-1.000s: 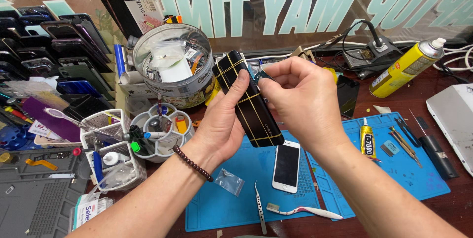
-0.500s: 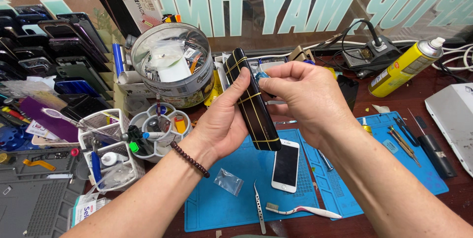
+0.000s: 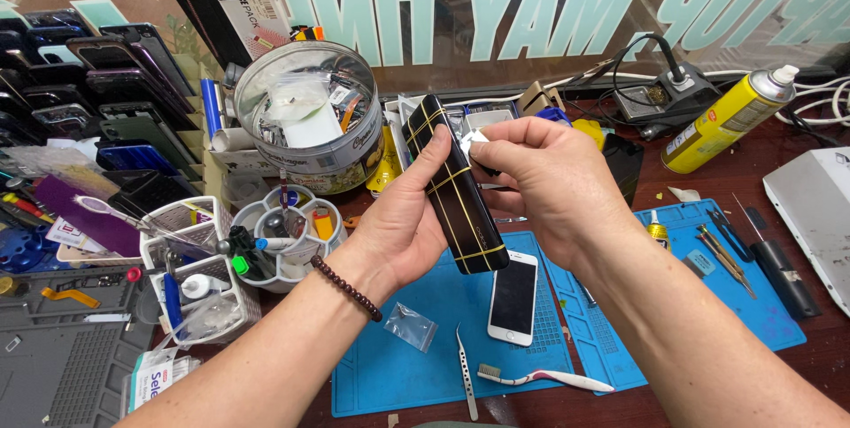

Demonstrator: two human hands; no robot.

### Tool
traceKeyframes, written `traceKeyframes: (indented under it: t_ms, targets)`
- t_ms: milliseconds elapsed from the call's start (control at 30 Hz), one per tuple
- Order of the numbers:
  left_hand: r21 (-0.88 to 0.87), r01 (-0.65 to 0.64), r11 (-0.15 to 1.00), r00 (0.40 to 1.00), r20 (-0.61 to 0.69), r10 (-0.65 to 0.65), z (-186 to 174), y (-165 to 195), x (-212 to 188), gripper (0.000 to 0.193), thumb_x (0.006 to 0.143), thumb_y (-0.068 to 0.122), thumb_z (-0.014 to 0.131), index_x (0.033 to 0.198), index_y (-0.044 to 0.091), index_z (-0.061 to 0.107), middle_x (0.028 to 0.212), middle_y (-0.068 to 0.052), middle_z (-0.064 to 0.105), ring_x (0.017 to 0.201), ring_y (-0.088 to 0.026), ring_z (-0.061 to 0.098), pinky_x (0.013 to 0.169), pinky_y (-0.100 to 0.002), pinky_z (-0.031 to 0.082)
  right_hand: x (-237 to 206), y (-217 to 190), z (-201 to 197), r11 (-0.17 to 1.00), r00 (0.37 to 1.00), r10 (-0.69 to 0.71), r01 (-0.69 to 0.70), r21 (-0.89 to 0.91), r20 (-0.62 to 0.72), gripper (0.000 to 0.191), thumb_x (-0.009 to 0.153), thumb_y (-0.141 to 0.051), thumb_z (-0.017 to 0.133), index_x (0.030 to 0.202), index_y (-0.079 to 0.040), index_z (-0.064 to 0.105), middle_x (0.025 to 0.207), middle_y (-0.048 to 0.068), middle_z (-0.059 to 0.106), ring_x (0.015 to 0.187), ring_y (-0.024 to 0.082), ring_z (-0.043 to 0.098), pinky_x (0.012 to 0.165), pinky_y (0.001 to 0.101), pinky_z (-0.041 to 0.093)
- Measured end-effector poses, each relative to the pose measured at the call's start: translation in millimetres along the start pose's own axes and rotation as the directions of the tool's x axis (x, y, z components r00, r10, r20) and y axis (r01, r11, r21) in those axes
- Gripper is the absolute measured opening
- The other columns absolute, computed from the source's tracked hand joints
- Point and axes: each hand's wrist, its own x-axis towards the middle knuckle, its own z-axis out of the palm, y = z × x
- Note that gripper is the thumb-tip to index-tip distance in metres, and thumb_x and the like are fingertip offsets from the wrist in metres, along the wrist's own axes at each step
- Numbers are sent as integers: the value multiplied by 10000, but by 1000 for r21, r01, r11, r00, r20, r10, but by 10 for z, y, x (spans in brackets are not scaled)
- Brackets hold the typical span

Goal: The person wipes a black smartphone with a white cloth, then inserts a SIM card. They wrap multiple rubber bands around the phone to secure it. The phone is handled throughout the clip.

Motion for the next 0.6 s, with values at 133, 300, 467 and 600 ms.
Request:
traceKeyframes:
  t_ms: [133,300,467,600]
  targets:
    - [-45,9,999,1000,2,-9,-8,-22,2,502,1053,503,543,1221,37,629,1056,-137,716,998,-288,714,916,-449,593,2,23,15,999,999,-41,41,4,-7,200,869,-121,754,1052,-75,690,851,27,706,677,123,687,599,272,590]
    - [-57,49,997,998,-46,-51,1,-40,-7,478,978,512,552,1216,102,619,1045,-87,707,976,-290,725,895,-477,604,-37,80,12,963,975,-222,219,-156,0,261,968,-112,615,1193,-142,743,857,76,704,705,169,724,559,314,586]
    - [4,-5,1000,993,-115,6,-4,-48,7,471,993,494,610,1258,105,619,1108,-114,698,1010,-243,706,907,-433,599,-47,182,14,657,753,-648,627,-419,111,220,964,-55,624,1127,-89,767,928,55,678,756,108,728,617,262,603]
    - [4,12,1000,984,-179,-11,-2,-40,11,464,952,485,621,1234,117,629,1138,-74,724,1041,-198,725,909,-398,605,-39,248,21,496,611,-773,751,-435,173,231,933,-30,673,1150,-55,749,999,50,756,823,81,712,704,241,583]
